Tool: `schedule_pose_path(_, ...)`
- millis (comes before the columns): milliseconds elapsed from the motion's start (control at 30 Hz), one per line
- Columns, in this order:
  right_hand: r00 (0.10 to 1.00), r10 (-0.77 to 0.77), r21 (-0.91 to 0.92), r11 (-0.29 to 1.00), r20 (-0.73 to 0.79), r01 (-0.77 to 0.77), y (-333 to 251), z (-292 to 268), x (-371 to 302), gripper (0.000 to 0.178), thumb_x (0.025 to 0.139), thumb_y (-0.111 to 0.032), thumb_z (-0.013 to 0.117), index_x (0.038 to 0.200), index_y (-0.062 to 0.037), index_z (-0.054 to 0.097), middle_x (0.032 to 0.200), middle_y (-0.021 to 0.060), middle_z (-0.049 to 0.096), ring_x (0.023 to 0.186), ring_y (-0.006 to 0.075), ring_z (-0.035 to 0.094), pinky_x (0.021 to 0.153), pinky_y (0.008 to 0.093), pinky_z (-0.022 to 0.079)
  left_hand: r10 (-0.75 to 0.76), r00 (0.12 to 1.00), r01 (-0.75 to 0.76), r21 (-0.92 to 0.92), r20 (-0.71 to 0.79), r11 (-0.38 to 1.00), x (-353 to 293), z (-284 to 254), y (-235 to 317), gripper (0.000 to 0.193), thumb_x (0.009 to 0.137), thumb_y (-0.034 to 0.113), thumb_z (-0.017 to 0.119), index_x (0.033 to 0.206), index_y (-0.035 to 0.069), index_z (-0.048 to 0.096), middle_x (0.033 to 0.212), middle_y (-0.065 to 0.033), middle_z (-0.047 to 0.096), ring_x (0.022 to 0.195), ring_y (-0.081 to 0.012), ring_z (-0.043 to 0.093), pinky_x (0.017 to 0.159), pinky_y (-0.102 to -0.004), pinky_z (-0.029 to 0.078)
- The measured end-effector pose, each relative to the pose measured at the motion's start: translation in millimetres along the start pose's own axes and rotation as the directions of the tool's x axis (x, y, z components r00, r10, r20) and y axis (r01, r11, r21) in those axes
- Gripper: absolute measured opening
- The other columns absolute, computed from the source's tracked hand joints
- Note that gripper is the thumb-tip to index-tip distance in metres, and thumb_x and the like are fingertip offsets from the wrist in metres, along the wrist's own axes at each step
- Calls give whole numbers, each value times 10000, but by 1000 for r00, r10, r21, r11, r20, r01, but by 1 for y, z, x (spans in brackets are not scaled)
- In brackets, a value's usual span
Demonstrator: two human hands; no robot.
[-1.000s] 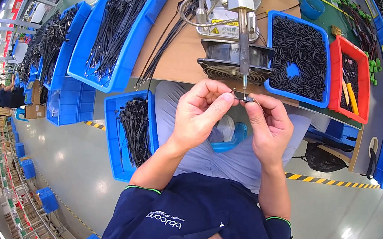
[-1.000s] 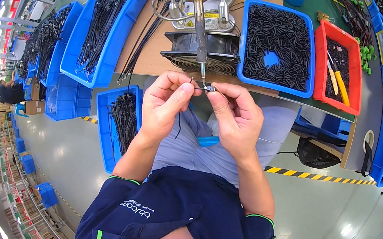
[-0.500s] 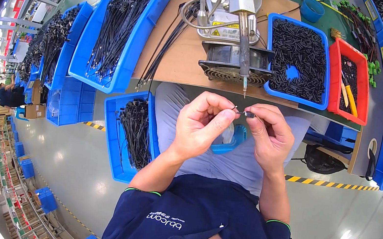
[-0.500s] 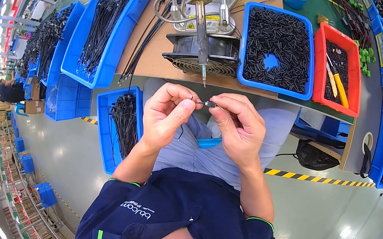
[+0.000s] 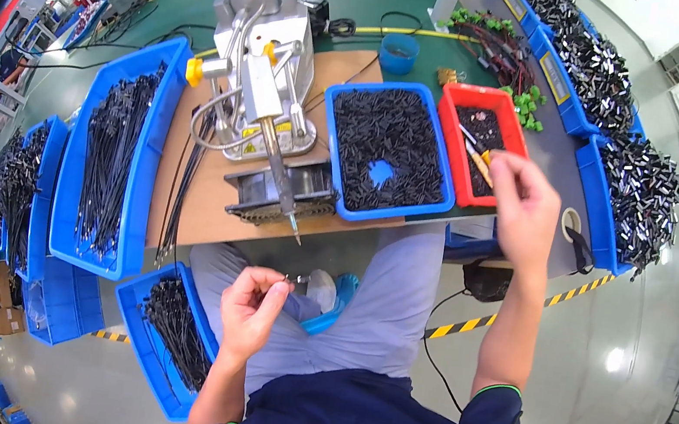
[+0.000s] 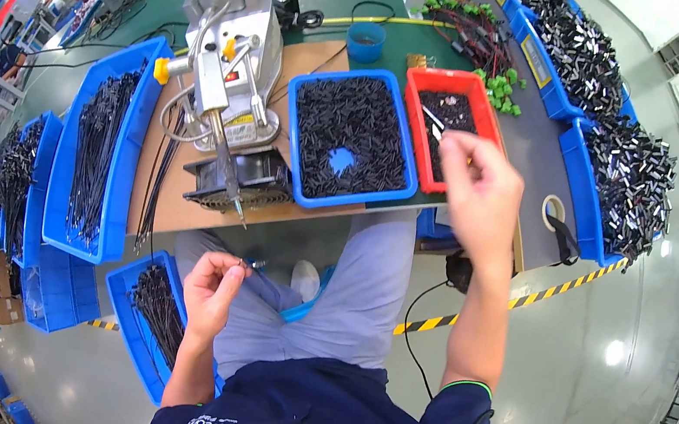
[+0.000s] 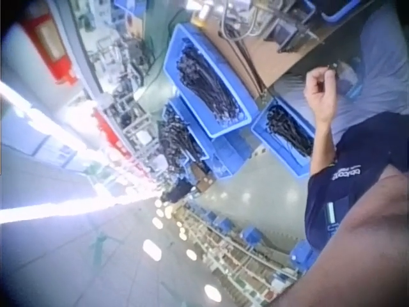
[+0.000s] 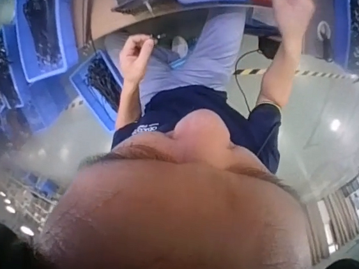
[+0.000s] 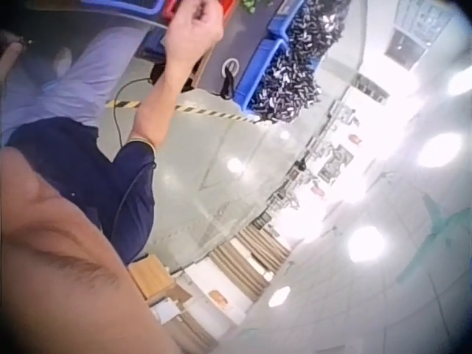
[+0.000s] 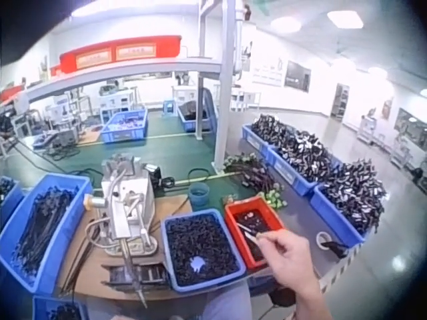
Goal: Soldering wires to small electronic components at a workbench in a factory.
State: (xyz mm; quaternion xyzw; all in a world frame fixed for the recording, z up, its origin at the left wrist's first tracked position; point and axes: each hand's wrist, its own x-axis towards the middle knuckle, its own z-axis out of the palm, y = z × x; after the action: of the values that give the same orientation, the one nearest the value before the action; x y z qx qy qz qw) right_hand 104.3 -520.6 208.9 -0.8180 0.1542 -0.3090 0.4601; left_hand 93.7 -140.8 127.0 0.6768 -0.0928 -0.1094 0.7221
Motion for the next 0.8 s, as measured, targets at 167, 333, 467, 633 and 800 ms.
schedule_pose_path(167, 979, -85, -461, 872, 187, 163, 33, 12, 127, 337, 967, -314, 651, 1089, -38, 800, 997, 216, 773, 954, 382, 754, 892, 435, 578, -56, 998, 56, 3, 2, 998, -1, 3, -9, 74, 1011, 14, 703, 1070, -12, 667, 967, -50, 762, 844, -51, 650, 782, -218, 520)
schedule_pose_path(333, 932, 167, -766, 624, 323, 153, 54, 62, 202, 369, 927, -340, 680, 1080, -27, 799, 1102, 264, 755, 1052, 430, 733, 948, 503, 581, -88, 996, 89, 46, -18, 995, -6, 4, -8, 73, 1004, 15, 714, 1062, -5, 675, 951, -32, 762, 835, -41, 648, 773, -214, 520)
schedule_pose_path(467, 885, 287, -847, 497, 366, 189, 73, 78, 221, 409, 899, -330, 693, 1120, 3, 782, 1203, 289, 731, 1137, 433, 716, 1008, 510, 571, -88, 995, 90, 49, -44, 995, -14, -4, -10, 73, 1002, 15, 714, 1058, -10, 675, 941, -31, 759, 832, -41, 650, 766, -210, 519)
schedule_pose_path(633, 914, 183, -756, 631, 361, 173, 80, 65, 219, 298, 917, -274, 657, 1089, -69, 788, 1170, 234, 755, 1104, 407, 731, 982, 480, 575, -112, 991, 116, 49, -66, 992, -11, -12, -13, 74, 1003, 26, 717, 1052, -13, 678, 932, -18, 743, 826, -38, 633, 751, -203, 508)
schedule_pose_path(800, 947, -159, -22, 985, 280, 172, 25, 35, 133, 226, 1016, -211, 649, 1035, 11, 689, 880, 100, 762, 837, 181, 729, 769, 350, 576, -75, 994, 78, 35, -74, 996, -9, -15, -14, 70, 1004, 38, 720, 1041, -4, 680, 838, 35, 680, 745, -7, 555, 661, -187, 443)
